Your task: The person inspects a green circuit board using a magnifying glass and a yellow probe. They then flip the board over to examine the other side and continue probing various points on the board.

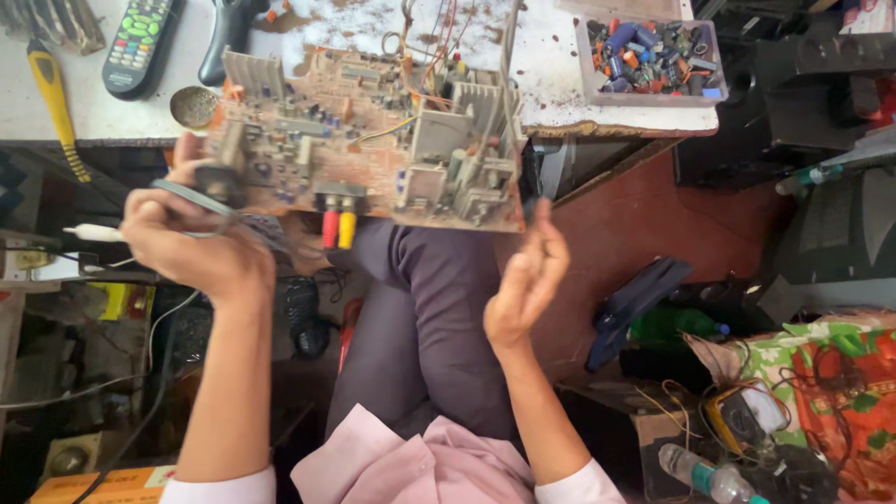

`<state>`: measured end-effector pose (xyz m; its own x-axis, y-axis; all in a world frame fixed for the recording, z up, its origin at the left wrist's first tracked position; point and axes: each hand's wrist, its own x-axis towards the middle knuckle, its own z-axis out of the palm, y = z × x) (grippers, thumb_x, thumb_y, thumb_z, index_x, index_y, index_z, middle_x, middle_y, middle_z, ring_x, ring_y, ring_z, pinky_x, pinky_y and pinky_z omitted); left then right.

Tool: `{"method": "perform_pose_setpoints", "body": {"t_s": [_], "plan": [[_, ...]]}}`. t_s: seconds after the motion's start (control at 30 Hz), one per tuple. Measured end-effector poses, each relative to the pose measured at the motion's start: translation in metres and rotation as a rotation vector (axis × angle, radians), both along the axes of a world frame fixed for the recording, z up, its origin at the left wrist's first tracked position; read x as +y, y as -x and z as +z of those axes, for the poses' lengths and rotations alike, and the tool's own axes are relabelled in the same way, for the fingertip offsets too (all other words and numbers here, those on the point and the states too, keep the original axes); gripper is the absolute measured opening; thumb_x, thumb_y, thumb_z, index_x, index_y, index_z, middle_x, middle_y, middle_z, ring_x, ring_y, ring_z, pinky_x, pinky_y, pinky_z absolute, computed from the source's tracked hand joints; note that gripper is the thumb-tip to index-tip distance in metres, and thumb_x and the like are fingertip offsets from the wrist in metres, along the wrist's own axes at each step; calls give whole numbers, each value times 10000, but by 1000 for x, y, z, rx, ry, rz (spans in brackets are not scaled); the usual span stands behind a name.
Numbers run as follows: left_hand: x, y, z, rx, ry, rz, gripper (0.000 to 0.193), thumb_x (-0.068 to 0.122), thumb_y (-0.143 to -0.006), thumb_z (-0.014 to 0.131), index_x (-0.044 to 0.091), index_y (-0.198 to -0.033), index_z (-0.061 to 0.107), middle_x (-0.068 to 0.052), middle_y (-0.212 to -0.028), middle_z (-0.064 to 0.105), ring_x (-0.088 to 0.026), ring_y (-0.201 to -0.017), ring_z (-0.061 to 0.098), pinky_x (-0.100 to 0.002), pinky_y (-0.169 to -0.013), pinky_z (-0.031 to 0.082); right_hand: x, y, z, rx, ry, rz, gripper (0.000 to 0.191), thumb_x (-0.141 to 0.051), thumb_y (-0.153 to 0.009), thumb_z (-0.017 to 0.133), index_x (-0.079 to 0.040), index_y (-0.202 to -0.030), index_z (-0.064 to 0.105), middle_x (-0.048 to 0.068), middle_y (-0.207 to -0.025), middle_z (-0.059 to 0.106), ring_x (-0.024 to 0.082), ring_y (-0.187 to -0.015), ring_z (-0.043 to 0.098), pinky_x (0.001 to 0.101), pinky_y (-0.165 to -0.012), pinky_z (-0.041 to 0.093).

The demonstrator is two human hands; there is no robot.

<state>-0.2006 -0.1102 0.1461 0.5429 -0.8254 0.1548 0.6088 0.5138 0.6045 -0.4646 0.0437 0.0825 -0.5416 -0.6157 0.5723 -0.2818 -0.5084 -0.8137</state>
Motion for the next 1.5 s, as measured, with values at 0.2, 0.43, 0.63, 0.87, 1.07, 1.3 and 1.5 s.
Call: {"method": "perform_pose_setpoints", "body": {"t_s": [0.2, 0.43, 0.63, 0.87, 1.07, 1.3, 1.5], "plan": [[3, 30, -18, -292, 84, -20, 235, 110, -971, 326, 38, -767, 416, -254, -841, 658, -481, -1094, 656, -587, -1234, 412, -62, 90, -70, -193, -335, 35, 581, -15, -959, 675, 4, -1473, 404, 179, -1402, 563, 260, -1310, 561, 382, -1094, 472], [0, 43, -35, -99, 33, -57, 273, 105, -994, 333, 8, -776, 466, -284, -897, 671, -447, -1274, 605, -522, -1242, 341, -111, 125, -94, -266, -457, 366, 458, -58, -932, 628, -33, -1382, 543, 93, -1195, 704, 207, -1022, 703, 362, -862, 591], [-5, 54, -63, -96, 46, -122, 221, 96, -984, 353, 6, -826, 478, -317, -1068, 681, -418, -1387, 530, -454, -1191, 372, -80, 164, -23, -486, -234, 196, 281, -259, -1137, 564, -17, -1259, 638, 77, -1113, 693, 134, -855, 641, 334, -699, 571], [1, 79, -76, -338, 38, -198, 234, 104, -992, 373, 25, -798, 476, -270, -1206, 704, -372, -1501, 445, -368, -957, 375, -105, 168, 26, -144, -296, 188, 392, -24, -1075, 623, 5, -1447, 502, 112, -1149, 679, 163, -955, 672, 306, -879, 596], [7, 79, -69, -477, 93, -248, 246, 100, -1023, 371, 0, -866, 532, -235, -1326, 673, -366, -1562, 368, -423, -1262, 307, -95, 149, -1, 188, -477, -113, 392, 1, -1001, 711, 61, -1361, 566, 159, -1205, 697, 181, -1022, 672, 287, -879, 568], [50, 63, -91, -101, -221, -349, 211, 156, -1017, 528, 20, -875, 602, -203, -1259, 664, -311, -1200, 623, -461, -1054, 459, -67, 128, -15, 86, -382, -142, 299, 4, -1030, 675, 61, -1313, 593, 154, -1214, 699, 174, -1027, 691, 292, -877, 594], [102, 24, -89, 102, -887, -961, 256, 347, -930, 581, 99, -885, 628, -123, -1000, 758, -295, -785, 754, -433, -733, 593, -30, 70, -23, 34, -431, -135, 198, -30, -1066, 625, 40, -1249, 602, 116, -1122, 682, 153, -964, 696, 288, -849, 603]]}}
